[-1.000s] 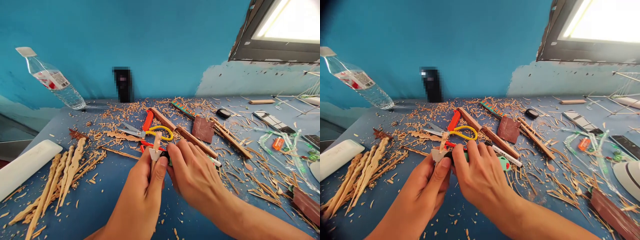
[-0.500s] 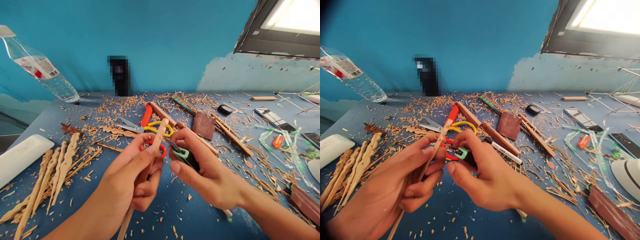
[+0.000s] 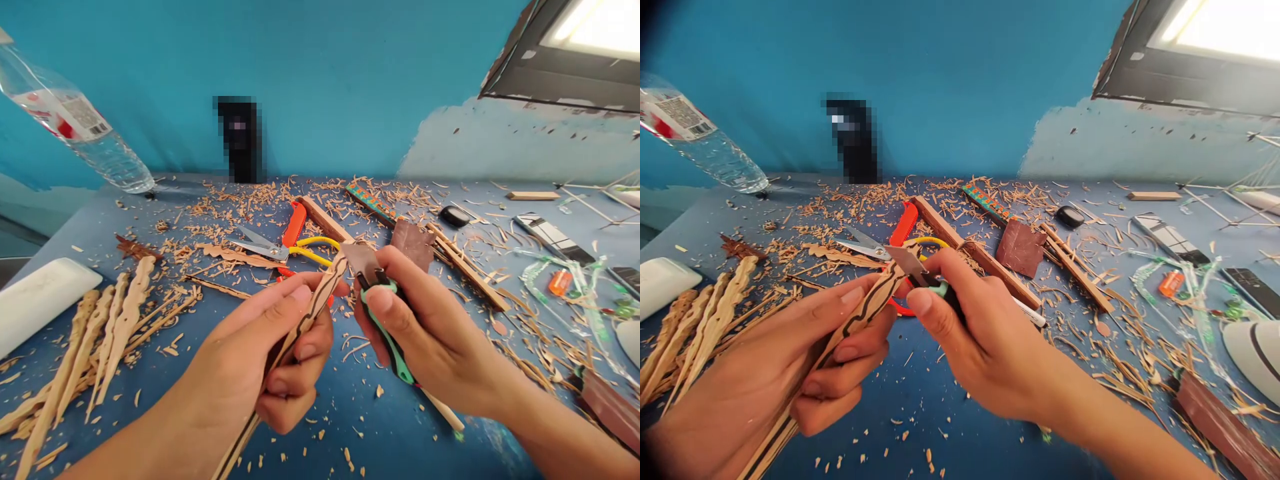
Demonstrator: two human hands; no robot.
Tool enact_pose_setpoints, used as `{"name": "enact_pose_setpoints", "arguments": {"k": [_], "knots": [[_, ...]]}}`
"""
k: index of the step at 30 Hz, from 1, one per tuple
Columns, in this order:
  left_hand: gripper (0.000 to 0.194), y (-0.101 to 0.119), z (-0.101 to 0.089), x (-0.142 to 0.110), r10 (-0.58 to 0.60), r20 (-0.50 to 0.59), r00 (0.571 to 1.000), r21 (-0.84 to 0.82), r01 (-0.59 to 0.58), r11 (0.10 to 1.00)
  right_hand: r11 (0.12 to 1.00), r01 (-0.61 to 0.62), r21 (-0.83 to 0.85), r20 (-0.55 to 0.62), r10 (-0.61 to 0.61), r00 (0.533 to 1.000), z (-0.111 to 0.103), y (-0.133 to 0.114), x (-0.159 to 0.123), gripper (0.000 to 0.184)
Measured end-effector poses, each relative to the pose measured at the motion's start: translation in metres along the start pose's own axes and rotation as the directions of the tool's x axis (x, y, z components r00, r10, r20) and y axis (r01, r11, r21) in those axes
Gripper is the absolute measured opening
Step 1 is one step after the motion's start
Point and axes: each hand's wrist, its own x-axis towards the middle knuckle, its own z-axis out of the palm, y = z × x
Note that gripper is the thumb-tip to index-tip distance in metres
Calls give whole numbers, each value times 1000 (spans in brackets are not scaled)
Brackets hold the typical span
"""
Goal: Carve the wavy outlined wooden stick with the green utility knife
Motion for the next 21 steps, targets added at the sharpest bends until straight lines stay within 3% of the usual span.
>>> {"name": "enact_pose_setpoints", "arguments": {"k": [5, 11, 15, 21], "knots": [[38, 1, -3, -1, -14, 53, 998, 38, 12, 999, 941, 195, -276, -1, -203, 979, -2, -3, 2, 27], [42, -2, -3, -7, -54, 63, 997, 114, 47, 992, 865, 265, -426, -3, -295, 956, -1, -5, 3, 23], [39, -7, -2, -10, -36, 61, 997, 44, 33, 998, 827, 332, -453, 54, -346, 937, -5, -1, 4, 21], [50, -11, -10, -15, -136, 47, 990, 75, 132, 988, 820, 426, -381, 89, -427, 900, -4, 13, 8, 22]]}}
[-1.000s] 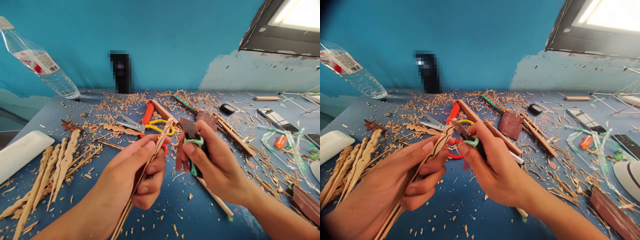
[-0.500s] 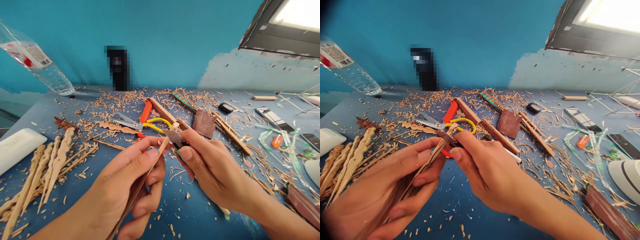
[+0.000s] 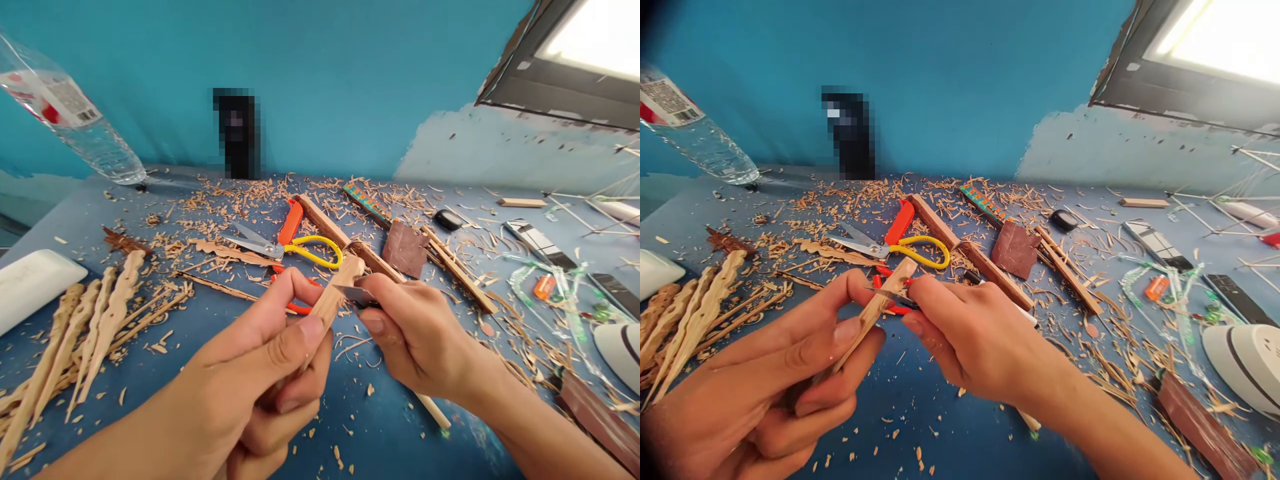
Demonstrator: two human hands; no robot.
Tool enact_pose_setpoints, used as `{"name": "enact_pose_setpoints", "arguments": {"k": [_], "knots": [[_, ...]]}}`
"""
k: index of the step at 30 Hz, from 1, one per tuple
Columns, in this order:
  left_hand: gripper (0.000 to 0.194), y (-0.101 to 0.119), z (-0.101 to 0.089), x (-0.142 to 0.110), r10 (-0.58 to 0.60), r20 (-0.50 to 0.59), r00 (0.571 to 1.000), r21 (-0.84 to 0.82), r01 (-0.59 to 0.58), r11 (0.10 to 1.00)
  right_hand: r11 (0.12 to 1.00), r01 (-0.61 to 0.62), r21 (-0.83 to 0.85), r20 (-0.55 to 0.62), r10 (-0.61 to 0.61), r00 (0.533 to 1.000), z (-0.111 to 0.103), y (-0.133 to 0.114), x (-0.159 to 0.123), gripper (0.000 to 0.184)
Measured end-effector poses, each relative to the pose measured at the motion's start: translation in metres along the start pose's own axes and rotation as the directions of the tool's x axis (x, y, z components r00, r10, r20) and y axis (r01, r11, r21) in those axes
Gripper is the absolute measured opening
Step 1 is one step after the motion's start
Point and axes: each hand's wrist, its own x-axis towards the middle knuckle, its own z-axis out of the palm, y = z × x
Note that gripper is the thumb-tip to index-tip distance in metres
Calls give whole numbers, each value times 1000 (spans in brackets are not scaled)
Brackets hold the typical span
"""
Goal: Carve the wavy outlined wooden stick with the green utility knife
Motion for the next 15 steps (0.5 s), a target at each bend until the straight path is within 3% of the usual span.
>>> {"name": "enact_pose_setpoints", "arguments": {"k": [4, 10, 15], "knots": [[54, -1, -4, -2, -38, 11, 999, 27, 37, 999, 1000, 14, 19, 11, -14, 1000, 4, 6, -3, 24], [54, 9, -2, 5, -73, 115, 991, -8, 74, 997, 998, 55, 33, -7, -55, 998, 7, 16, -4, 26], [53, 8, 1, 6, -9, 54, 999, 40, 7, 999, 985, 8, 171, 11, -10, 1000, 15, 22, -5, 24]]}}
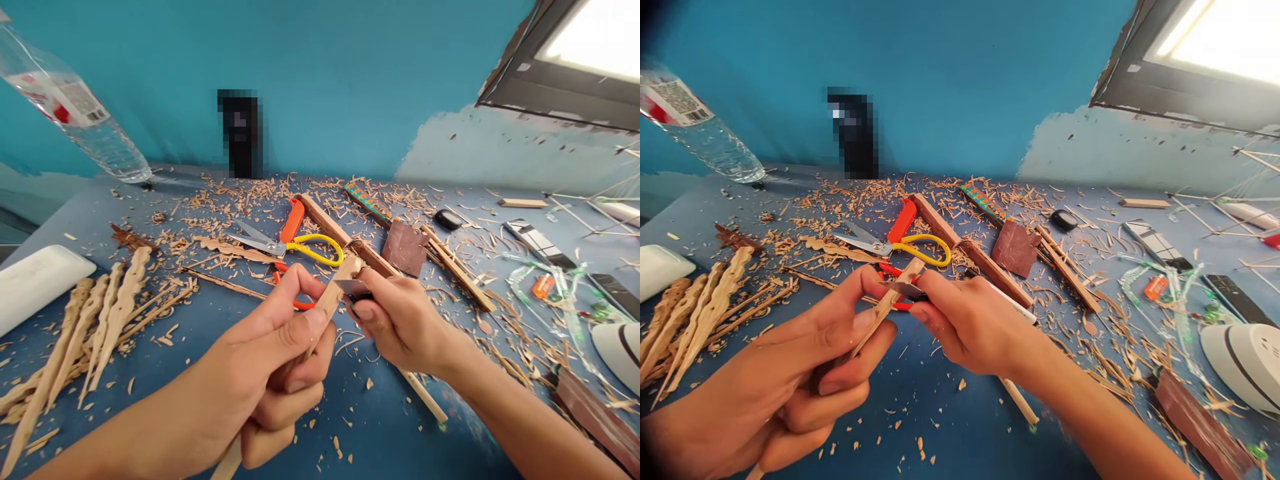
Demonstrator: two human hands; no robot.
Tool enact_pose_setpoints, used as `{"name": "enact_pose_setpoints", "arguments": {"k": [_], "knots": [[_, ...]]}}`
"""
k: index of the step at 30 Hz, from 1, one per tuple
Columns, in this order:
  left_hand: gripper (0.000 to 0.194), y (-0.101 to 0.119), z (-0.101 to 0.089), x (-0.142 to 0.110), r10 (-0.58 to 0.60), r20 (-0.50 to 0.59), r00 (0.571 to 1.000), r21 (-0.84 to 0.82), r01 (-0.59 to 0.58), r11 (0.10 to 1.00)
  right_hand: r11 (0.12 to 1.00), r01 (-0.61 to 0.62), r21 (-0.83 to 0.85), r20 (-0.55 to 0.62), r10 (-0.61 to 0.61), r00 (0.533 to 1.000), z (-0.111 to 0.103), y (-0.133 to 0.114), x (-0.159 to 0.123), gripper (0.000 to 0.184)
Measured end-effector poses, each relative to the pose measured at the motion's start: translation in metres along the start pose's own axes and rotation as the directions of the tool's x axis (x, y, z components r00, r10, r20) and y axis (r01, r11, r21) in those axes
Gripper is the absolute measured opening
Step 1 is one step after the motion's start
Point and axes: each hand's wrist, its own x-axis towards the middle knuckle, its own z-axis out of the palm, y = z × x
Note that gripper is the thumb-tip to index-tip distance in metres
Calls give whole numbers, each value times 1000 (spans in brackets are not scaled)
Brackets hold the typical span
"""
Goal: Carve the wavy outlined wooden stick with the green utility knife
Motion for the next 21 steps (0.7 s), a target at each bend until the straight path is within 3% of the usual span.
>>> {"name": "enact_pose_setpoints", "arguments": {"k": [8, 12, 14, 15, 17, 19, 21], "knots": [[41, 2, 10, 9, 140, -94, 986, 34, -137, 990, 942, -125, 313, 60, 112, 992, 3, -13, 1, 34], [39, 5, 11, 8, 156, -89, 984, 12, -155, 988, 740, -264, 619, 156, 213, 965, 5, -17, -1, 39], [34, 5, 9, 4, 151, -67, 986, -14, -152, 988, 670, -269, 692, 136, 245, 960, 4, -17, -3, 39], [30, 5, 8, 3, 149, -49, 988, -35, -151, 988, 691, -254, 676, 89, 266, 960, 3, -18, -4, 40], [24, 5, 5, 0, 156, 3, 988, -80, -155, 985, 817, -205, 538, -55, 277, 959, -1, -21, -4, 40], [26, 6, 3, -1, 157, 48, 986, -111, -151, 982, 959, -126, 253, -154, 169, 974, -6, -27, -2, 39], [32, 6, 2, -2, 142, 69, 987, -135, -132, 982, 997, -46, -64, -144, 36, 989, -9, -36, 2, 36]]}}
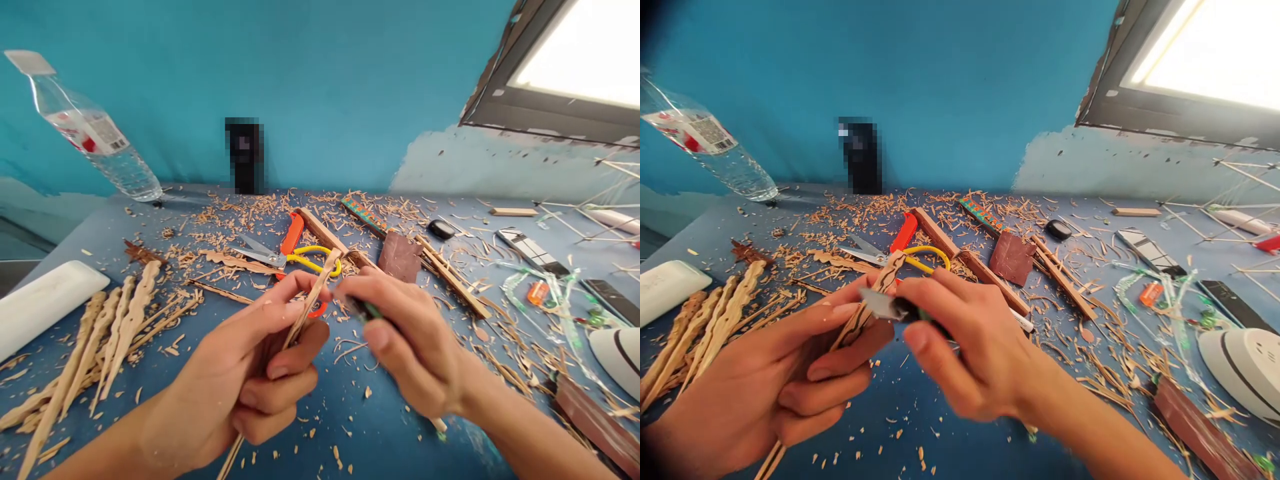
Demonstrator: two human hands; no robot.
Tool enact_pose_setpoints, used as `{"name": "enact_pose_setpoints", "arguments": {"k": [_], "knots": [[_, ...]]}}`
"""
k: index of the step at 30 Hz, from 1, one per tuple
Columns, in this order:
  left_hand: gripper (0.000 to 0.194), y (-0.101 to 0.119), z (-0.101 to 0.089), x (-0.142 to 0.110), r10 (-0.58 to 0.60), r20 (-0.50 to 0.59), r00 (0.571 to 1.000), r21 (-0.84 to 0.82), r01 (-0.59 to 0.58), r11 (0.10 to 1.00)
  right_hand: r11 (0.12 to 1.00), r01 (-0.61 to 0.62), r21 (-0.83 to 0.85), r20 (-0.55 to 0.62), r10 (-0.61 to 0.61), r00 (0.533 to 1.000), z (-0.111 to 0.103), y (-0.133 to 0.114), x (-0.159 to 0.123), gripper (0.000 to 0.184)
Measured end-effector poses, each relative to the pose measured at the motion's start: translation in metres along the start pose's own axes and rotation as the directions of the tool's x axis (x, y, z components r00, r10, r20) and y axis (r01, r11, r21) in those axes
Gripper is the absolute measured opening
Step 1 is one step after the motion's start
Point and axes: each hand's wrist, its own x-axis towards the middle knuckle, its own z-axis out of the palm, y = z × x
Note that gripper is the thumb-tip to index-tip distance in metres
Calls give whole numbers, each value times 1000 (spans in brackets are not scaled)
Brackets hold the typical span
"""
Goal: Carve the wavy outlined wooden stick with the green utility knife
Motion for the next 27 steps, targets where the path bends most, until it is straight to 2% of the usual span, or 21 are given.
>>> {"name": "enact_pose_setpoints", "arguments": {"k": [2, 5, 12, 15, 18, 21, 25, 27], "knots": [[36, 0, 0, 0, -5, -9, 1000, -18, 5, 1000, 975, 61, -214, 38, -54, 998, 0, -8, 2, 31], [40, -2, 1, -1, 16, -15, 1000, -17, -16, 1000, 933, 80, -350, 71, -59, 996, 5, -16, 2, 28], [51, -6, 2, -1, 10, -117, 993, 86, 0, 996, 927, 80, -367, 62, -61, 996, 9, -20, 0, 29], [56, -5, 4, 0, -21, -109, 994, 126, 35, 991, 926, 89, -368, 57, -73, 996, 8, -22, 1, 30], [49, -6, 5, -2, -30, -72, 997, 161, 41, 986, 916, 105, -388, 66, -86, 994, 7, -23, 1, 32], [42, -14, 4, -7, 67, -122, 990, 258, -33, 966, 909, 102, -403, 83, -75, 994, 7, -22, 1, 35], [55, -26, 7, -9, 240, -234, 942, 466, -108, 878, 898, 116, -425, 104, -79, 991, 10, -19, 1, 37], [50, -29, 11, -6, 285, -245, 927, 510, -126, 851, 890, 108, -443, 92, -74, 993, 12, -18, 1, 36]]}}
